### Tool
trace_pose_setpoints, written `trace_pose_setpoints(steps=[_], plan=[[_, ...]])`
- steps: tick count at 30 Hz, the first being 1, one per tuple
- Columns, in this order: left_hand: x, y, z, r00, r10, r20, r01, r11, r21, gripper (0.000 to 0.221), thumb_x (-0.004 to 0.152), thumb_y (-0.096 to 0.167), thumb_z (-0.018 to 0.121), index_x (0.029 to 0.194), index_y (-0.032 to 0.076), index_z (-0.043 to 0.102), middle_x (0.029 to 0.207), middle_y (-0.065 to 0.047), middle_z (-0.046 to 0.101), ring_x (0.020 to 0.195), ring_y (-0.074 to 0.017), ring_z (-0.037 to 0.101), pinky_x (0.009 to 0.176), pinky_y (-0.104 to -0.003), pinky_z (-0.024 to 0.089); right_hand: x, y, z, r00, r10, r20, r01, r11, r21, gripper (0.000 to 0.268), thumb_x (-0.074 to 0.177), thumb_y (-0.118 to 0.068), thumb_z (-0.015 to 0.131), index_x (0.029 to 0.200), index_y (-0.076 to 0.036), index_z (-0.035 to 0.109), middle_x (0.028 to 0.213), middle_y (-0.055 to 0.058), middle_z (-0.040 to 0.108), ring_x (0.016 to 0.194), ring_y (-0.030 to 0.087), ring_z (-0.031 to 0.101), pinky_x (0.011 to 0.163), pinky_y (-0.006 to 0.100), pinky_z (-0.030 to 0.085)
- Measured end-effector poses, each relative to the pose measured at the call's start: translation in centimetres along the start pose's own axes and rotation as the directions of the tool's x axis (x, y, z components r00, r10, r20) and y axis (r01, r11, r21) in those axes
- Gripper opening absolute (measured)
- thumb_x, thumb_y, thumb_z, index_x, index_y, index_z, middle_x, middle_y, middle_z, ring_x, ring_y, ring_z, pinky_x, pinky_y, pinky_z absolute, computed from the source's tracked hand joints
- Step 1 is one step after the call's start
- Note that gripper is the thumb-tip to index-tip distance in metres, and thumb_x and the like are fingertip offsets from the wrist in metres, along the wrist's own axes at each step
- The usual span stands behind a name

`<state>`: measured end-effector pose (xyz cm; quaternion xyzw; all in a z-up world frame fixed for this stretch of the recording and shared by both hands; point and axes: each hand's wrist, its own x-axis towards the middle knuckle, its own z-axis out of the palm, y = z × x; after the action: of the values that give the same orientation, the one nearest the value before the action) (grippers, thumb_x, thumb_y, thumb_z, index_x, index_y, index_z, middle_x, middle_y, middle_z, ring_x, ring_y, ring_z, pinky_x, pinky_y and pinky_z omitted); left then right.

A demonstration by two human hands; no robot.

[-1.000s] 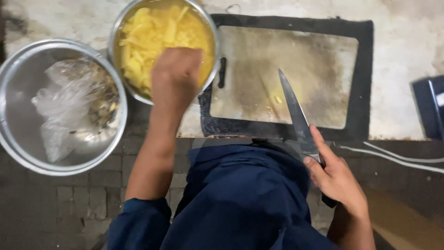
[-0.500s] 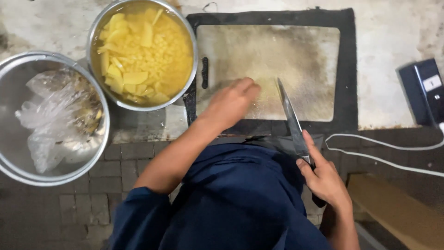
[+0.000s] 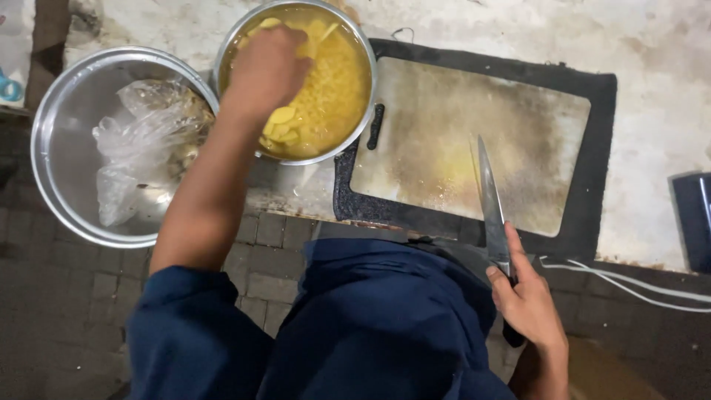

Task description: Cutting small pieces of potatoes into thinner strips using a knife on a cutting board.

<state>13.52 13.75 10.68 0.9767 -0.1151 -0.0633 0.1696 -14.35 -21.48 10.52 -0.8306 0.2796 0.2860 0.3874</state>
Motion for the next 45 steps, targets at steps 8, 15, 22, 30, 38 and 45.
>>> trace_pose_setpoints(steps=[8, 15, 22, 30, 38, 45], plan=[[2.6, -1.6, 2.9, 0.992, -0.102, 0.077, 0.095, 0.992, 0.086, 0.044, 0.072, 0.001, 0.064, 0.115, 0.005, 0.07, 0.103, -0.021, 0.07, 0.098, -0.04, 0.065, 0.078, -0.047, 0.056, 0.4, 2.1, 1.4, 0.996, -0.063, -0.063, 0.069, 0.993, 0.095, 0.079, 0.091, -0.018, 0.055, 0.16, -0.037, 0.023, 0.054, 0.012, 0.053, 0.048, 0.018, 0.046, 0.058, 0.032, 0.046], [0.4, -1.8, 1.4, 0.95, 0.165, -0.266, -0.16, 0.986, 0.04, 0.017, 0.083, 0.01, 0.069, 0.098, 0.01, 0.076, 0.085, -0.016, 0.073, 0.076, -0.0388, 0.065, 0.06, -0.052, 0.05, 0.0, 1.7, 0.7, 0.997, -0.073, -0.01, 0.073, 0.997, 0.03, 0.079, 0.091, -0.021, 0.053, 0.16, -0.036, 0.019, 0.051, 0.01, 0.057, 0.048, 0.018, 0.053, 0.061, 0.032, 0.047], [-1.0, 1.9, 1.4, 0.72, 0.456, -0.523, -0.51, 0.859, 0.047, 0.013, 0.106, -0.002, 0.066, 0.099, -0.006, 0.077, 0.073, -0.013, 0.068, 0.057, -0.0204, 0.059, 0.048, -0.032, 0.049, 0.1, 2.8, 0.5, 0.997, -0.082, 0.005, 0.082, 0.997, 0.003, 0.076, 0.089, -0.026, 0.054, 0.158, -0.036, 0.024, 0.052, 0.009, 0.062, 0.046, 0.019, 0.058, 0.064, 0.03, 0.05], [-4.2, 14.5, 12.5, 0.973, 0.23, 0.038, -0.058, 0.394, -0.917, 0.01, 0.091, 0.006, 0.067, 0.099, 0.0, 0.07, 0.074, -0.017, 0.068, 0.059, -0.023, 0.07, 0.054, -0.032, 0.063, -0.8, 3.1, 0.9, 0.978, -0.14, -0.156, 0.15, 0.987, 0.051, 0.071, 0.089, -0.012, 0.057, 0.156, -0.022, 0.034, 0.053, 0.018, 0.069, 0.053, 0.032, 0.07, 0.056, 0.043, 0.054], [-7.4, 16.9, 13.6, 0.998, -0.02, 0.068, 0.069, 0.464, -0.883, 0.018, 0.09, 0.005, 0.064, 0.108, 0.001, 0.066, 0.095, -0.026, 0.067, 0.073, -0.0314, 0.075, 0.062, -0.04, 0.064, -1.2, 3.8, 1.1, 0.985, -0.103, -0.14, 0.109, 0.993, 0.038, 0.07, 0.087, -0.017, 0.059, 0.153, -0.028, 0.04, 0.06, 0.017, 0.073, 0.064, 0.035, 0.073, 0.059, 0.044, 0.054], [-9.8, 14.4, 17.0, 0.932, 0.298, -0.207, -0.362, 0.793, -0.49, 0.021, 0.098, 0.021, 0.061, 0.116, 0.012, 0.066, 0.079, -0.013, 0.075, 0.07, -0.0295, 0.074, 0.056, -0.037, 0.058, -1.3, 2.4, 1.0, 0.991, -0.089, -0.099, 0.092, 0.995, 0.025, 0.07, 0.087, -0.02, 0.059, 0.152, -0.036, 0.039, 0.105, 0.024, 0.072, 0.098, 0.04, 0.069, 0.079, 0.05, 0.055]])
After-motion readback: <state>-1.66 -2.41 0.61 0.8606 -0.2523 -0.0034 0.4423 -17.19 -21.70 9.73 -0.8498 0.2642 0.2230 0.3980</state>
